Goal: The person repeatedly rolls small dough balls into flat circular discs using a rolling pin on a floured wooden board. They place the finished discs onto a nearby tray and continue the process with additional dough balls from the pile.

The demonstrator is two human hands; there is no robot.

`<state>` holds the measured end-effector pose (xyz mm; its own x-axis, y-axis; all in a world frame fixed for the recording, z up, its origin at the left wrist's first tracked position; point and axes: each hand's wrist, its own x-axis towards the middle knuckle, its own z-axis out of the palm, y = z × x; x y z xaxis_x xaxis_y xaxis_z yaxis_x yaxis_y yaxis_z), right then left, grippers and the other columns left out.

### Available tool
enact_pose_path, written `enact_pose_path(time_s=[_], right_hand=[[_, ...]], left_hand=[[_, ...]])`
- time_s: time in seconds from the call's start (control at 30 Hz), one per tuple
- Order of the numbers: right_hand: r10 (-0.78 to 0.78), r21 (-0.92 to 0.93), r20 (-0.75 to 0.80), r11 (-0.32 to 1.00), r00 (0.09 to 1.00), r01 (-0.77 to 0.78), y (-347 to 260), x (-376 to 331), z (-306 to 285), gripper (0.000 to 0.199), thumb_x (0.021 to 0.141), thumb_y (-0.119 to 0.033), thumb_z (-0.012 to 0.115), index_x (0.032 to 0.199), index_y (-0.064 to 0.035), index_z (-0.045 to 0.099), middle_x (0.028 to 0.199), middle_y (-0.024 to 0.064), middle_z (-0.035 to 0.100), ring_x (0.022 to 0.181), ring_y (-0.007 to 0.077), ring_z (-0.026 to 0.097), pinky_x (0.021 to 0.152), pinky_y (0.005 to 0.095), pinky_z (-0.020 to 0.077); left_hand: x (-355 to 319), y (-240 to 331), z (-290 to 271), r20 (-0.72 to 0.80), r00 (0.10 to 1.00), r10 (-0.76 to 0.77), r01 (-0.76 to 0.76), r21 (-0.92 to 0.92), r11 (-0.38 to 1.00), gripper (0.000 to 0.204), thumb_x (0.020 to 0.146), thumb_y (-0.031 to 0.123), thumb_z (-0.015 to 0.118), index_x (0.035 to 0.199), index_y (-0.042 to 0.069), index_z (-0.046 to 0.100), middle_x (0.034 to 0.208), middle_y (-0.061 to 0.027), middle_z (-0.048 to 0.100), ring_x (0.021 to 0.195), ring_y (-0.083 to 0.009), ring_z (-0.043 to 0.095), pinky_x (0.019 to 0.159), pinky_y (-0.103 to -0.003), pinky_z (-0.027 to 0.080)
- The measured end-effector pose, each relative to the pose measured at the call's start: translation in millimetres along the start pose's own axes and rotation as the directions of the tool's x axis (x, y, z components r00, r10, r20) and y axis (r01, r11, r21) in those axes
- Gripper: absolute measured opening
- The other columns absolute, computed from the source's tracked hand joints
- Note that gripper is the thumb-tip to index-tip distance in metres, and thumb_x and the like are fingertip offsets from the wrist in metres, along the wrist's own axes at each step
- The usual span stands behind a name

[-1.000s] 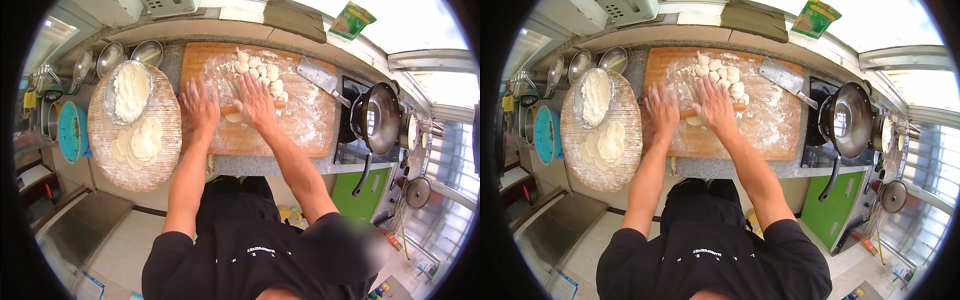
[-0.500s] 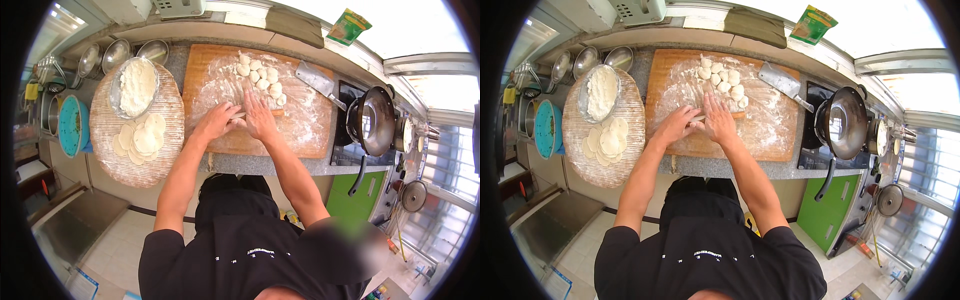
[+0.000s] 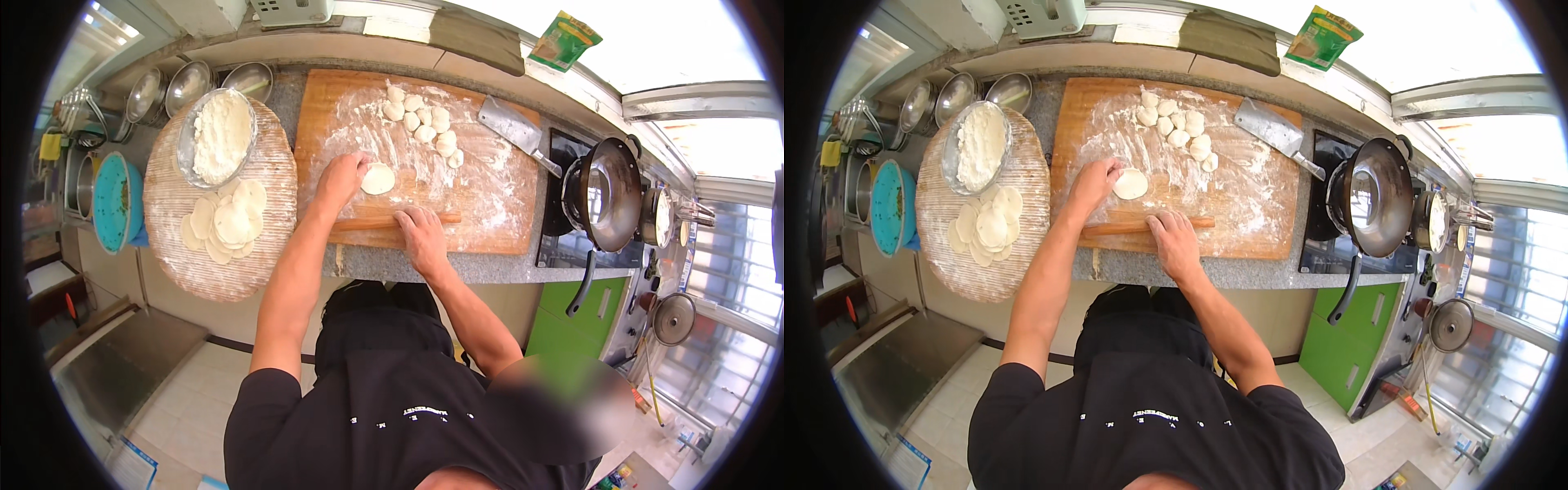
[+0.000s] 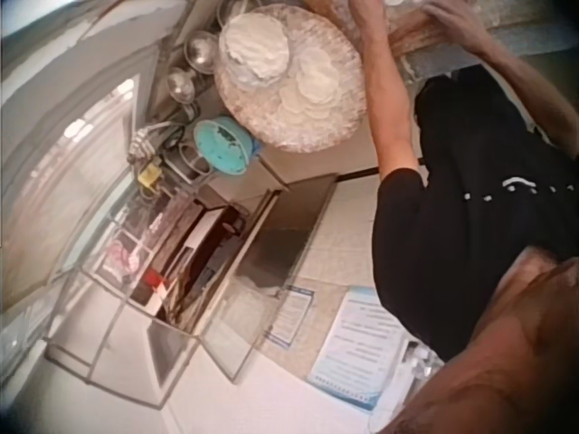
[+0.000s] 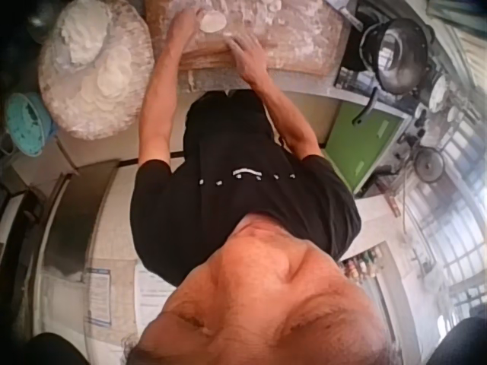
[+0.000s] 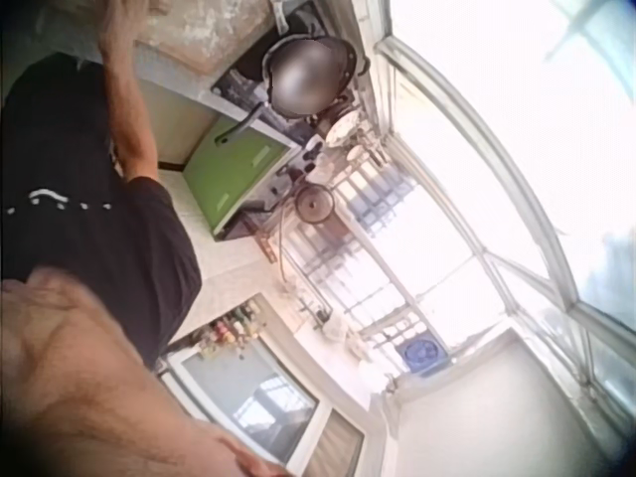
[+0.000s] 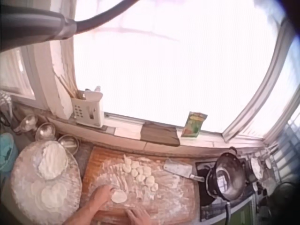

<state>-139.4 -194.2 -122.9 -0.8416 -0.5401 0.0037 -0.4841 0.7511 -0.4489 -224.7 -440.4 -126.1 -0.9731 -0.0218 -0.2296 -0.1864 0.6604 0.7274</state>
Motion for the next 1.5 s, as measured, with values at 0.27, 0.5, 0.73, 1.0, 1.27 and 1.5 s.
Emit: enact_pose_path(time_s=[0.27,0.5,0.73,1.0,1.27,1.5], right_hand=[[-0.105,0.061,-0.070,0.992,0.992,0.109,9.8,12.4,-21.8,0.035,0.094,-0.006,0.059,0.128,-0.0069,0.068,0.122,0.0118,0.066,0.116,0.0343,0.063,0.105,0.0453,0.0485],[-0.085,0.076,0.040,0.994,0.996,0.082,16.2,39.5,-11.2,0.043,0.102,-0.012,0.057,0.144,-0.0072,0.063,0.144,0.0132,0.064,0.140,0.0346,0.056,0.120,0.0473,0.0424],[0.048,-0.247,0.017,0.968,0.999,-0.042,13.5,122.8,-4.5,0.069,0.114,-0.043,0.044,0.171,-0.0075,0.031,0.179,0.0151,0.028,0.166,0.0310,0.025,0.137,0.0493,0.0163],[0.037,-0.300,0.037,0.954,0.999,-0.024,2.5,82.7,-3.5,0.090,0.106,-0.057,0.055,0.170,-0.0002,0.029,0.178,0.0176,0.029,0.165,0.0342,0.027,0.134,0.0510,0.0219],[-0.013,-0.190,0.013,0.982,1.000,0.015,-4.0,32.1,-1.9,0.082,0.094,-0.035,0.078,0.162,-0.0033,0.044,0.172,0.0162,0.038,0.158,0.0337,0.038,0.129,0.0464,0.0331],[-0.045,-0.040,-0.021,0.998,0.999,0.044,20.0,35.8,-2.5,0.037,0.091,-0.019,0.075,0.126,-0.0083,0.069,0.124,0.0101,0.065,0.119,0.0317,0.064,0.103,0.0446,0.0491]], left_hand=[[-27.0,16.9,-27.4,0.145,0.981,-0.126,0.112,0.105,0.988,0.028,0.106,0.023,0.065,0.126,0.006,0.075,0.116,-0.0212,0.078,0.112,-0.0409,0.072,0.096,-0.049,0.055],[-65.1,-16.0,18.6,-0.291,0.957,0.012,0.117,0.421,0.899,0.057,0.112,0.034,0.054,0.160,0.005,0.048,0.166,-0.0210,0.045,0.159,-0.0382,0.034,0.134,-0.056,0.021],[14.6,-12.5,8.9,-0.502,0.855,0.133,0.128,0.452,0.883,0.061,0.113,0.039,0.048,0.163,0.004,0.044,0.168,-0.0190,0.043,0.161,-0.0388,0.031,0.134,-0.058,0.020],[-32.6,-16.6,14.0,-0.303,0.939,0.162,-0.061,0.319,0.946,0.062,0.107,0.042,0.062,0.156,0.005,0.055,0.155,-0.0178,0.055,0.147,-0.0390,0.046,0.125,-0.055,0.033],[-57.8,-7.2,-12.3,0.298,0.873,0.386,-0.424,0.076,0.902,0.083,0.076,0.028,0.096,0.151,0.013,0.063,0.149,-0.0134,0.059,0.135,-0.0383,0.056,0.117,-0.050,0.044],[-63.0,5.8,-10.8,0.234,0.866,0.442,-0.471,0.087,0.878,0.038,0.094,0.011,0.078,0.131,0.005,0.073,0.121,-0.0156,0.075,0.110,-0.0373,0.072,0.095,-0.045,0.058]])
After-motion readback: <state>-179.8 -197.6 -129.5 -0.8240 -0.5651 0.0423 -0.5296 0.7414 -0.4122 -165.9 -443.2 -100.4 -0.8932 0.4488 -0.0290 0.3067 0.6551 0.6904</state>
